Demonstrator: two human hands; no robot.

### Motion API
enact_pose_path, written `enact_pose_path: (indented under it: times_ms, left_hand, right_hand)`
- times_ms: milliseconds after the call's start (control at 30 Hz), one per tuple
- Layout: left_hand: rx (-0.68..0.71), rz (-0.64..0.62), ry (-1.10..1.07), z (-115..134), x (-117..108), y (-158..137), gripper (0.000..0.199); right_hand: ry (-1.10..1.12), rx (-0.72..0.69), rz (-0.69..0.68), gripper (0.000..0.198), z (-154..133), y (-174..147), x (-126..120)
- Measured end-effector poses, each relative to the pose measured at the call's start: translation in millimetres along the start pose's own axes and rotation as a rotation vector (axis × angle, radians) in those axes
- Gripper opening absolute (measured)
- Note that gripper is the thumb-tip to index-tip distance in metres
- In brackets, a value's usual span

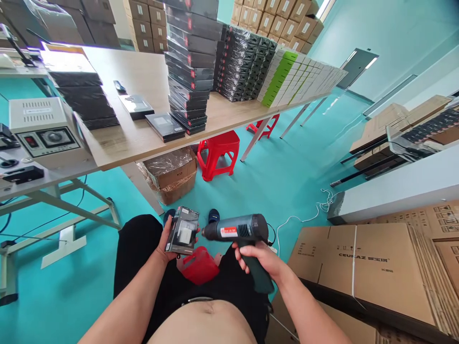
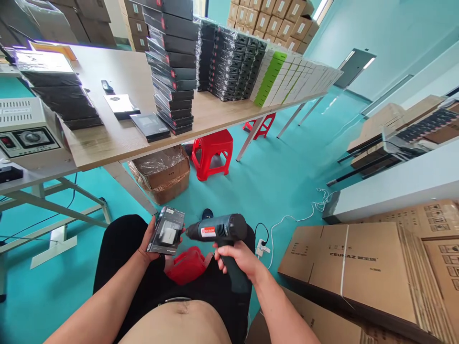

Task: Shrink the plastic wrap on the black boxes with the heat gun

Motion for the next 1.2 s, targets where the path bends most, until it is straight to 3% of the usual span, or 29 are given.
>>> enact_pose_path:
  times_ms: [100,167,333,400,467,600,667,767,867,933,1100,1200]
  left_hand:
    - [-0.026,0.046,0.036,-2.4,-3.7,0.8,0.066]
    - [-0.027,0.080,0.045,-0.7,-14.2,4.0,0.059]
    - [0.035,0.135,-0.010,8.1,-37.3,8.5,0.039]
    - [0.037,0.126,-0.027,7.8,-37.7,9.3,0.039]
    - [0.017,0.143,-0.032,5.5,-38.2,9.7,0.040]
    - [0.004,0.192,-0.001,5.1,-40.9,8.8,0.041]
    - [0.012,0.194,0.020,6.1,-40.9,8.0,0.044]
    - [0.044,0.170,0.033,8.1,-38.1,9.2,0.045]
    - [0.141,0.197,-0.007,15.6,-41.1,13.4,0.038]
    - [0.179,0.230,-0.055,18.8,-46.6,17.6,0.031]
    - [0.136,0.272,-0.094,15.9,-57.4,25.8,0.034]
    - [0.136,0.294,-0.073,15.4,-59.2,25.6,0.033]
  right_hand:
    - [0.067,-0.109,0.085,0.030,-21.0,27.9,8.9]
    - [0.086,-0.123,0.033,0.030,-31.8,37.3,25.7]
    - [-0.177,0.051,-0.394,0.025,-32.3,16.2,70.3]
    - [-0.256,0.088,-0.479,0.021,-29.8,7.4,74.2]
    - [-0.212,0.060,-0.397,0.023,-33.7,13.0,68.0]
    - [-0.017,-0.044,-0.071,0.031,-43.9,37.4,36.9]
    - [-0.035,-0.046,0.017,0.031,-41.9,39.9,20.8]
    - [-0.128,0.024,-0.021,0.029,-28.6,25.9,9.3]
    - [-0.109,0.129,-0.203,0.030,-8.5,1.4,19.7]
    - [-0.030,0.126,-0.245,0.032,-2.4,-7.7,27.3]
    - [0.077,-0.019,0.032,0.030,-1.7,-0.2,16.8]
    - [0.020,0.014,-0.016,0.028,5.1,1.3,31.6]
Point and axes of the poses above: each hand's wrist, its own y-axis towards the middle knuckle, its own x-axis out of the palm, z = x × y, the point moved 9 cm from there along y, towards the middle knuckle, and after that the axes turned 5 degrees about -x, right-handed, at the moved point
